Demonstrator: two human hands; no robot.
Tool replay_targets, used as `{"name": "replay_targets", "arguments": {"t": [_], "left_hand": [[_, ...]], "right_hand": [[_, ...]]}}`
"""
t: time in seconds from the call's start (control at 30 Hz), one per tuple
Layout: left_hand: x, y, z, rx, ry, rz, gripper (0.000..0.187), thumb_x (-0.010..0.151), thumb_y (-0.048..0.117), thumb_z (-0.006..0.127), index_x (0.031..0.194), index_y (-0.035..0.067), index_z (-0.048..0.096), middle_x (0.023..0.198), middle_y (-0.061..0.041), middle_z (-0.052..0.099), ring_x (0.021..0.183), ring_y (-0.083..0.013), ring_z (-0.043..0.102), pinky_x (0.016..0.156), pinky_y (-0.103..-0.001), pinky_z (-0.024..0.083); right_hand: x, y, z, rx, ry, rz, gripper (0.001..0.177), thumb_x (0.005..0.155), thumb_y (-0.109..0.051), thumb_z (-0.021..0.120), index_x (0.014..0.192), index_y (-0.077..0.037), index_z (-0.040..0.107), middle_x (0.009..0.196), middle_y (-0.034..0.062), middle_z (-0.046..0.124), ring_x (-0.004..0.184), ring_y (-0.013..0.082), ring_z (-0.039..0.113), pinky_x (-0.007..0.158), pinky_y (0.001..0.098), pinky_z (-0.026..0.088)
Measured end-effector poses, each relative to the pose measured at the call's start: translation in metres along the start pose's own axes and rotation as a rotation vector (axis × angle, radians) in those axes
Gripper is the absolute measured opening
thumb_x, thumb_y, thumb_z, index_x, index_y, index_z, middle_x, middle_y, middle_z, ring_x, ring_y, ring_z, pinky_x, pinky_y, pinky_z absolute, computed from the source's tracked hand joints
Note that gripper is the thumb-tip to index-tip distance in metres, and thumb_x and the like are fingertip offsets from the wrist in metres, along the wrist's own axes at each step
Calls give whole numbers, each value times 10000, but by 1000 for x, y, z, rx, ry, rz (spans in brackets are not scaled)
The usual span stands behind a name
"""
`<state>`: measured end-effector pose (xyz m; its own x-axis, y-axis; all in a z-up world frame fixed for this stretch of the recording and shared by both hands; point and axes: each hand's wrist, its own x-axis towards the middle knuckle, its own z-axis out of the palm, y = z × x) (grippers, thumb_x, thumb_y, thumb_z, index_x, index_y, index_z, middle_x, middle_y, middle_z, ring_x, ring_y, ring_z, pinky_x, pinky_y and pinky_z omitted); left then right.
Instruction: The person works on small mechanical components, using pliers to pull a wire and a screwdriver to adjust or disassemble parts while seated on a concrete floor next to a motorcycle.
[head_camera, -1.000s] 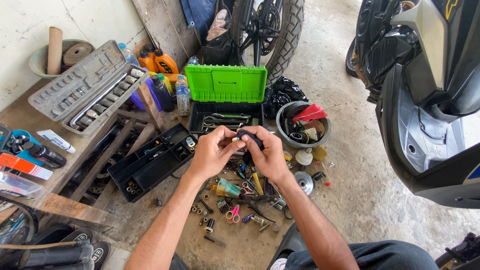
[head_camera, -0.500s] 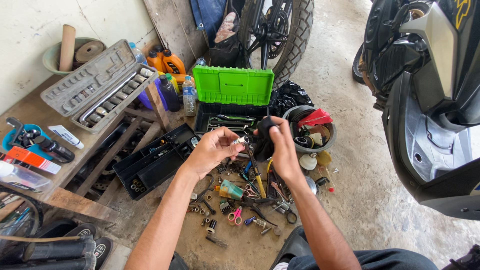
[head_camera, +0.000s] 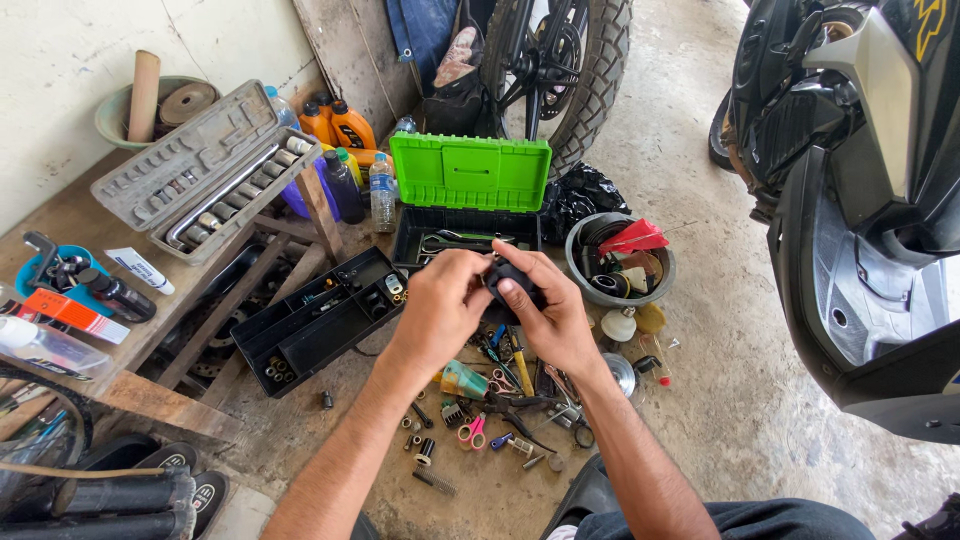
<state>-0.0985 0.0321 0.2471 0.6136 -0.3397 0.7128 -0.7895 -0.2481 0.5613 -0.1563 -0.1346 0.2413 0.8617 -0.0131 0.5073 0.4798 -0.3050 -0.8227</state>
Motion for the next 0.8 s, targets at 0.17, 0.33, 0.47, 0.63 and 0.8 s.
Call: {"name": "replay_targets", "arguments": {"t": [0.17,0.33,0.47,0.63,0.8], "left_hand": [[-12,7,4,103,-22,157,322,824,-24,782,1053,10,558,1065,-134,662,1007,-320,665,839,-406,580],[-14,7,8,113,-34,274,317,869,-6,777,1092,3,552,1092,-130,662,1020,-312,650,855,-408,573],[-17,3,21,62,-99,193,287,910,17,750,1125,-6,563,1084,-133,661,1037,-284,661,865,-382,586],[-21,-2,35,-298,-65,-242,424,929,125,695,1318,28,558,1189,-120,687,1040,-167,718,867,-313,632],[-19,-23,41,-674,34,-475,229,1042,219,615,1196,51,594,1188,-58,732,1094,-134,684,943,-284,562]], "right_hand": [[-3,1,0,-44,60,-30,267,1031,-88,634,1276,15,660,1119,63,718,1024,116,652,908,261,526],[-5,20,-7,-121,151,130,181,1039,-114,625,1146,2,715,874,30,734,812,65,634,723,219,539],[2,43,-15,-7,203,199,214,1090,-149,582,1158,10,709,896,70,706,819,73,607,725,226,517],[13,45,-25,761,351,577,195,1058,-218,437,1104,-73,559,953,119,729,800,206,735,718,360,609],[14,39,-27,851,367,720,267,1047,-240,401,1083,-75,608,1019,115,751,832,207,734,761,367,606]]}}
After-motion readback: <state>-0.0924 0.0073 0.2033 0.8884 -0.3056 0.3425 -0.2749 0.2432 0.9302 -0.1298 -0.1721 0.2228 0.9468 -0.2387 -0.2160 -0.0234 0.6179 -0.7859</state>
